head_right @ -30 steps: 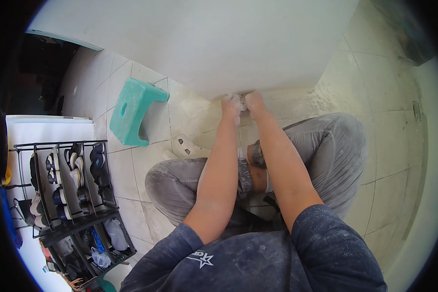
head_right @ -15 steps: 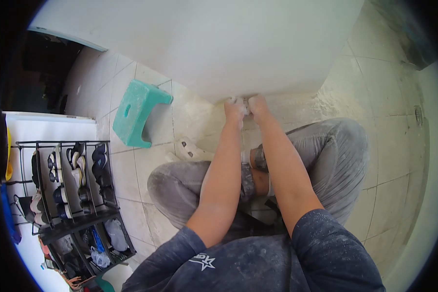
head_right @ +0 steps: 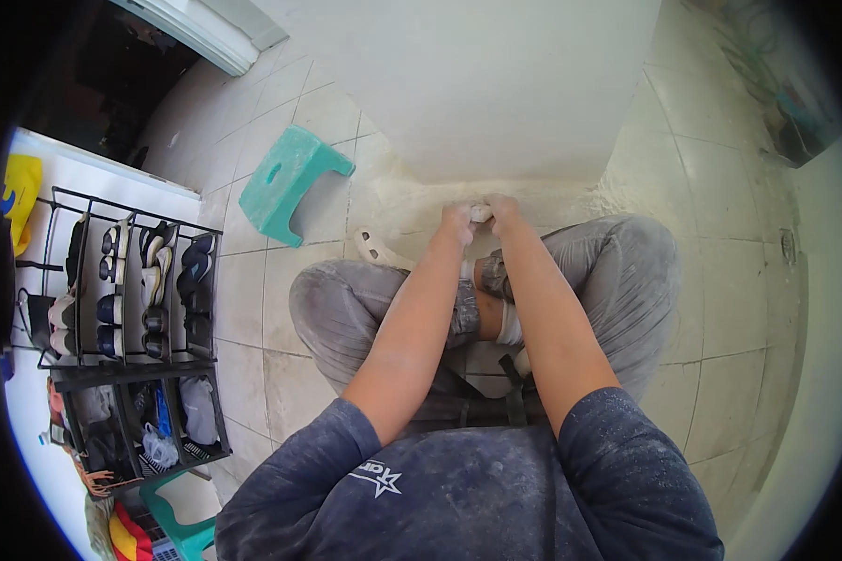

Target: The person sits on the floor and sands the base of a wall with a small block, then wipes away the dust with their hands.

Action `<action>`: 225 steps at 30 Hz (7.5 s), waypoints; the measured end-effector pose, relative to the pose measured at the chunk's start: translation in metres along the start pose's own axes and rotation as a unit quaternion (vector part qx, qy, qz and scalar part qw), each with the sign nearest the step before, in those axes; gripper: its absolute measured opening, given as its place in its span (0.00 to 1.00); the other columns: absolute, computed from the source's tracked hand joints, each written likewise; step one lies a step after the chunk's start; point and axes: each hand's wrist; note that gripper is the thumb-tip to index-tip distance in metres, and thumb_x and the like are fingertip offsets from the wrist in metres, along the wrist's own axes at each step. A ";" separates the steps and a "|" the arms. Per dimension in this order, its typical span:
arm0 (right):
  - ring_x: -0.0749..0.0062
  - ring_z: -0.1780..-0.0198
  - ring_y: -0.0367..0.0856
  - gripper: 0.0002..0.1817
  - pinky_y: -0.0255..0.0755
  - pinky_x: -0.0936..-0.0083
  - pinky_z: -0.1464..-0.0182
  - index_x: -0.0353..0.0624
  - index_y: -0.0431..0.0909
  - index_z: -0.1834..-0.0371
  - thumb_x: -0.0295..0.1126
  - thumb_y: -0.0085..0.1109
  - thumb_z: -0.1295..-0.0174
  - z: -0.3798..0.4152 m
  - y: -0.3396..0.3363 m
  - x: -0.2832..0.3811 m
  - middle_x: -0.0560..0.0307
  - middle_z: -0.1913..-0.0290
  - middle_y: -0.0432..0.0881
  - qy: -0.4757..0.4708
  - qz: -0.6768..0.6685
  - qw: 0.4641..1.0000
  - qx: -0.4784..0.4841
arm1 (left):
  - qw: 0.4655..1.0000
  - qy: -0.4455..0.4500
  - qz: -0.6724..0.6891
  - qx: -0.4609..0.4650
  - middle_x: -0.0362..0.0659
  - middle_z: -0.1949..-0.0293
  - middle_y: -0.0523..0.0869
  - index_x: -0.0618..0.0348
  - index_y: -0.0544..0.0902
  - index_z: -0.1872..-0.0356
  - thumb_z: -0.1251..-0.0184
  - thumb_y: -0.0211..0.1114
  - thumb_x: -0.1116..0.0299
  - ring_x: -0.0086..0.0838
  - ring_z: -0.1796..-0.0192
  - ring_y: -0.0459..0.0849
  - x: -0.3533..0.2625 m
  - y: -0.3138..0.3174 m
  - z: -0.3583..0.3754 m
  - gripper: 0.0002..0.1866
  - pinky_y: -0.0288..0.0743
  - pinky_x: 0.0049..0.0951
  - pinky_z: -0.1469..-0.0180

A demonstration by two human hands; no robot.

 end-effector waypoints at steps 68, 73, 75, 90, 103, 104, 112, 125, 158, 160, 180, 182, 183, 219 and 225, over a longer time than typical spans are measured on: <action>0.64 0.76 0.75 0.08 0.64 0.67 0.77 0.29 0.75 0.71 0.23 0.57 0.53 -0.014 0.022 0.011 0.48 0.71 0.77 -0.060 0.104 0.992 -0.047 | 0.994 0.026 -0.106 0.023 0.43 0.71 0.76 0.60 0.73 0.65 0.44 0.55 0.72 0.29 0.72 0.77 -0.020 0.005 -0.033 0.07 0.71 0.30 0.74; 0.64 0.77 0.75 0.09 0.67 0.67 0.77 0.29 0.74 0.67 0.22 0.56 0.51 0.022 0.014 0.012 0.50 0.75 0.76 0.006 -0.091 0.995 0.027 | 0.989 -0.021 -0.125 0.081 0.42 0.77 0.74 0.59 0.76 0.70 0.42 0.52 0.68 0.28 0.77 0.75 -0.017 0.003 -0.013 0.07 0.68 0.26 0.79; 0.64 0.75 0.76 0.09 0.69 0.69 0.78 0.31 0.73 0.65 0.22 0.53 0.49 0.034 0.008 0.016 0.50 0.75 0.75 0.040 -0.148 0.985 0.083 | 0.971 -0.042 -0.214 0.097 0.46 0.74 0.78 0.61 0.77 0.67 0.39 0.49 0.63 0.30 0.70 0.78 -0.016 0.004 -0.001 0.12 0.72 0.30 0.71; 0.43 0.52 0.73 0.17 0.78 0.55 0.54 0.22 0.53 0.47 0.16 0.34 0.41 0.029 -0.018 0.078 0.34 0.49 0.63 0.115 -0.176 0.977 0.022 | 0.650 0.296 -0.689 0.122 0.59 0.61 0.80 0.69 0.74 0.54 0.42 0.56 0.51 0.43 0.59 0.81 -0.151 -0.076 0.066 0.27 0.71 0.35 0.56; 0.47 0.46 0.68 0.19 0.72 0.58 0.46 0.17 0.56 0.48 0.13 0.34 0.45 0.001 -0.006 0.087 0.34 0.49 0.64 -0.070 -0.127 0.988 0.050 | 0.625 0.291 -0.678 0.254 0.56 0.61 0.80 0.65 0.75 0.59 0.45 0.54 0.61 0.47 0.59 0.78 -0.088 -0.047 0.028 0.18 0.70 0.39 0.54; 0.46 0.47 0.68 0.19 0.72 0.57 0.46 0.17 0.56 0.49 0.13 0.33 0.45 0.000 -0.004 0.088 0.33 0.49 0.64 -0.028 -0.134 0.990 0.038 | 0.629 0.283 -0.690 0.220 0.55 0.62 0.80 0.65 0.74 0.57 0.43 0.54 0.61 0.46 0.59 0.79 -0.082 -0.042 0.019 0.18 0.71 0.39 0.55; 0.43 0.46 0.67 0.19 0.70 0.58 0.43 0.14 0.54 0.49 0.13 0.33 0.45 0.020 -0.011 0.090 0.30 0.47 0.61 -0.085 -0.117 0.983 0.110 | 0.951 0.030 -0.280 0.130 0.51 0.64 0.78 0.66 0.73 0.53 0.37 0.48 0.51 0.36 0.64 0.78 -0.061 0.019 0.006 0.26 0.72 0.35 0.62; 0.48 0.48 0.69 0.21 0.71 0.63 0.47 0.19 0.56 0.46 0.13 0.36 0.46 0.019 -0.003 0.090 0.35 0.48 0.65 0.014 -0.082 0.995 0.053 | 0.926 -0.030 -0.281 0.249 0.60 0.49 0.73 0.70 0.64 0.43 0.35 0.38 0.41 0.44 0.48 0.75 -0.076 0.020 0.031 0.37 0.69 0.38 0.49; 0.51 0.49 0.70 0.18 0.71 0.64 0.45 0.16 0.54 0.49 0.14 0.36 0.43 0.010 -0.024 0.108 0.35 0.50 0.65 0.108 -0.038 0.982 0.152 | 0.938 0.062 -0.299 0.162 0.47 0.74 0.77 0.70 0.73 0.61 0.40 0.51 0.46 0.32 0.76 0.78 -0.055 0.019 0.018 0.29 0.69 0.30 0.77; 0.51 0.49 0.70 0.19 0.71 0.65 0.45 0.17 0.54 0.49 0.13 0.36 0.44 0.016 -0.014 0.111 0.36 0.50 0.65 0.081 -0.064 0.984 0.144 | 0.941 0.066 -0.296 0.149 0.46 0.76 0.77 0.69 0.74 0.64 0.40 0.51 0.46 0.31 0.77 0.78 -0.061 0.020 0.021 0.28 0.69 0.30 0.77; 0.57 0.48 0.71 0.19 0.69 0.66 0.46 0.23 0.60 0.47 0.16 0.39 0.43 0.024 -0.010 0.107 0.40 0.49 0.68 0.112 0.042 0.981 0.152 | 0.923 0.046 -0.330 0.190 0.49 0.61 0.77 0.67 0.70 0.50 0.37 0.51 0.50 0.30 0.65 0.79 -0.070 0.024 0.048 0.27 0.72 0.30 0.64; 0.57 0.49 0.71 0.18 0.69 0.65 0.46 0.24 0.61 0.48 0.17 0.40 0.43 0.015 -0.010 0.109 0.41 0.49 0.68 0.113 0.042 0.976 0.182 | 0.926 0.046 -0.330 0.176 0.51 0.61 0.78 0.70 0.69 0.50 0.38 0.52 0.53 0.31 0.68 0.79 -0.084 0.024 0.058 0.27 0.72 0.32 0.63; 0.57 0.49 0.72 0.18 0.69 0.65 0.47 0.24 0.61 0.48 0.17 0.40 0.43 0.010 -0.013 0.109 0.41 0.49 0.68 0.121 0.045 0.972 0.196 | 0.928 0.042 -0.328 0.171 0.52 0.62 0.78 0.72 0.69 0.50 0.39 0.52 0.55 0.31 0.69 0.79 -0.085 0.024 0.063 0.26 0.72 0.32 0.63; 0.68 0.61 0.77 0.13 0.76 0.69 0.65 0.37 0.68 0.53 0.29 0.49 0.40 0.036 0.002 0.108 0.53 0.57 0.74 -0.018 0.299 0.947 0.120 | 0.831 0.155 -0.510 0.158 0.56 0.59 0.79 0.68 0.71 0.53 0.44 0.55 0.52 0.45 0.55 0.78 -0.036 0.023 0.020 0.28 0.70 0.37 0.54; 0.67 0.60 0.76 0.13 0.74 0.72 0.63 0.36 0.68 0.52 0.25 0.45 0.40 0.054 0.022 0.131 0.54 0.56 0.74 0.176 0.068 0.961 0.202 | 0.958 -0.076 -0.154 0.229 0.45 0.57 0.78 0.57 0.73 0.53 0.45 0.56 0.54 0.31 0.57 0.77 -0.069 0.017 0.027 0.22 0.69 0.32 0.57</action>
Point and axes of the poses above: each hand's wrist, its own z-axis away from the middle knuckle, its own y-axis out of the palm, x = y × z
